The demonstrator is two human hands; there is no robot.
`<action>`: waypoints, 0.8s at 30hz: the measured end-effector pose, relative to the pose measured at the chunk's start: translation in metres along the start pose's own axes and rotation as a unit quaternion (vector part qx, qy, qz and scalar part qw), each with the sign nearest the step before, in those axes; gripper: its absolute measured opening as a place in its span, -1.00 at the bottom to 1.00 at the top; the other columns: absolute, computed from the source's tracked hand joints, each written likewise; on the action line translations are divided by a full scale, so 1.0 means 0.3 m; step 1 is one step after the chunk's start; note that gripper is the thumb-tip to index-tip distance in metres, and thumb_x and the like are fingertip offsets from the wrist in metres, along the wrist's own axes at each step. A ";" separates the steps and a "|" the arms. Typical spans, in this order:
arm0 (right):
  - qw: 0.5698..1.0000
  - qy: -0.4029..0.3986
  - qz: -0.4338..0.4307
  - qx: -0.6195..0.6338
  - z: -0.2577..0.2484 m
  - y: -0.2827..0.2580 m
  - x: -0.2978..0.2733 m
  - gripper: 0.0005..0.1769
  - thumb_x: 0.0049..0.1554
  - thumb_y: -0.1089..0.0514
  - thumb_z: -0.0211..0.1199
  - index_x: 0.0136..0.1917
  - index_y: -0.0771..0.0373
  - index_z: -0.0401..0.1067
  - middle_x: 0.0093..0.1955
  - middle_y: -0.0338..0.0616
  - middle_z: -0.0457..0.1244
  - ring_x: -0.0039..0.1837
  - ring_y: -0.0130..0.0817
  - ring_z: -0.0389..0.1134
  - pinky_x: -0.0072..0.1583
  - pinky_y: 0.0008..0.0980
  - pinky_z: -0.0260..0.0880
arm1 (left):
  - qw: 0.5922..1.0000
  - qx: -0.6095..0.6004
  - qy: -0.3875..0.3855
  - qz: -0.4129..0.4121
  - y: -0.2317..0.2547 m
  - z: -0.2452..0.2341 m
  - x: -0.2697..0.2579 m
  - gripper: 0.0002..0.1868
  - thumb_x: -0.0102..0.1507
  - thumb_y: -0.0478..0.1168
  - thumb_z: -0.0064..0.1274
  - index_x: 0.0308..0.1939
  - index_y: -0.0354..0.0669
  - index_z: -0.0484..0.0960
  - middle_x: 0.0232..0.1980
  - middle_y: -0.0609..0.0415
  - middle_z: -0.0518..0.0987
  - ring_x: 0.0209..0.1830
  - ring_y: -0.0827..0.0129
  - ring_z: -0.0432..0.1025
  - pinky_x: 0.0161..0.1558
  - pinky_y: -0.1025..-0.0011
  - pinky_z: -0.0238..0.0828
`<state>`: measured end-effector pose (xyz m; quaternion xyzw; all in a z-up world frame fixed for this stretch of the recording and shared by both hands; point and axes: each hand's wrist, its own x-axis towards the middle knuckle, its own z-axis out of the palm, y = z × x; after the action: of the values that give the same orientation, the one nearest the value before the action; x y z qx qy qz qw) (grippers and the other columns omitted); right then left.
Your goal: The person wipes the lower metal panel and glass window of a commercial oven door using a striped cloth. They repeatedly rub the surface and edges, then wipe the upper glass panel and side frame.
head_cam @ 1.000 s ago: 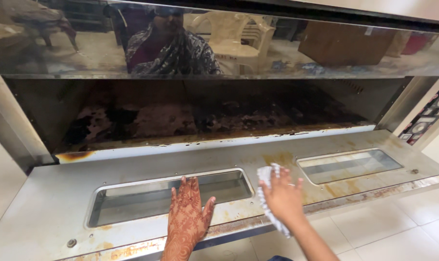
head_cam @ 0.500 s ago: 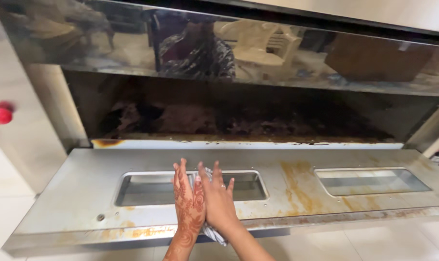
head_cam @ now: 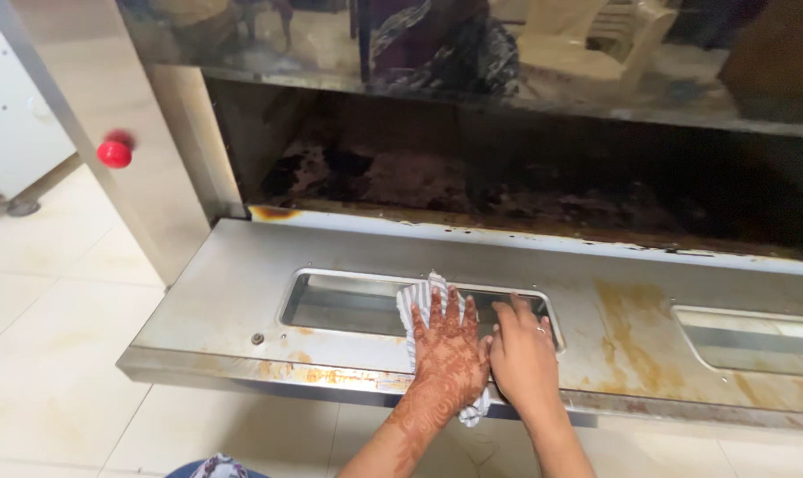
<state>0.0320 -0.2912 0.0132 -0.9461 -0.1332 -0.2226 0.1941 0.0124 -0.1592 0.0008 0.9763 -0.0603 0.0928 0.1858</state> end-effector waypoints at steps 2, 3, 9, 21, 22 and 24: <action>1.000 -0.002 -0.005 0.019 0.002 -0.004 -0.001 -0.54 0.13 0.14 0.08 0.30 0.21 0.41 0.42 0.08 0.23 0.40 0.12 0.24 0.45 0.13 0.13 | 0.999 0.032 -0.022 0.009 -0.004 0.001 0.002 -0.22 0.40 0.10 -0.36 0.59 -0.26 -0.05 0.65 -0.27 -0.17 0.65 -0.18 -0.37 0.47 -0.26 -0.67; 1.000 0.004 -0.014 0.007 0.008 -0.004 0.002 -0.55 0.14 0.14 0.08 0.29 0.22 0.41 0.41 0.10 0.24 0.41 0.12 0.24 0.45 0.13 0.14 | 0.999 0.032 -0.034 0.015 -0.015 0.001 0.009 -0.23 0.40 0.10 -0.38 0.59 -0.25 -0.06 0.66 -0.24 -0.16 0.66 -0.15 -0.37 0.48 -0.27 -0.69; 0.999 0.010 -0.038 -0.028 0.018 -0.005 0.015 -0.55 0.15 0.10 0.09 0.28 0.24 0.40 0.38 0.11 0.26 0.44 0.09 0.23 0.43 0.13 0.15 | 0.999 0.036 -0.039 0.008 -0.233 -0.046 0.026 -0.24 0.41 0.17 -0.52 0.61 -0.11 -0.13 0.70 -0.04 -0.26 0.69 0.07 -0.42 0.53 -0.16 -0.72; 0.999 0.015 -0.027 -0.020 0.010 -0.021 0.010 -0.55 0.16 0.09 0.10 0.29 0.23 0.40 0.38 0.10 0.26 0.46 0.09 0.22 0.43 0.14 0.15 | 0.965 0.163 -0.083 -0.190 -0.656 -0.247 0.004 -0.21 0.37 0.33 -0.69 0.63 0.21 -0.33 0.71 0.20 -0.50 0.68 0.14 -0.63 0.48 -0.24 -0.80; 0.999 0.016 -0.028 -0.020 0.008 -0.022 0.010 -0.55 0.16 0.09 0.11 0.29 0.24 0.40 0.38 0.11 0.26 0.46 0.10 0.22 0.43 0.14 0.15 | 0.961 0.154 -0.091 -0.212 -0.680 -0.249 0.002 -0.22 0.37 0.32 -0.67 0.63 0.24 -0.29 0.71 0.23 -0.46 0.69 0.16 -0.61 0.49 -0.26 -0.78; 0.999 0.017 -0.027 -0.018 0.004 -0.024 0.010 -0.56 0.16 0.09 0.11 0.29 0.25 0.40 0.39 0.10 0.26 0.46 0.09 0.22 0.43 0.14 0.15 | 0.970 0.149 -0.019 -0.193 -0.727 -0.232 -0.009 -0.22 0.37 0.29 -0.62 0.63 0.13 -0.15 0.71 0.13 -0.29 0.69 0.15 -0.44 0.54 -0.15 -0.67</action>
<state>0.0326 -0.2840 0.0159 -0.9416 -0.1515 -0.2458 0.1731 0.0319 0.0685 -0.0127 0.9878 0.1401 0.0447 0.0512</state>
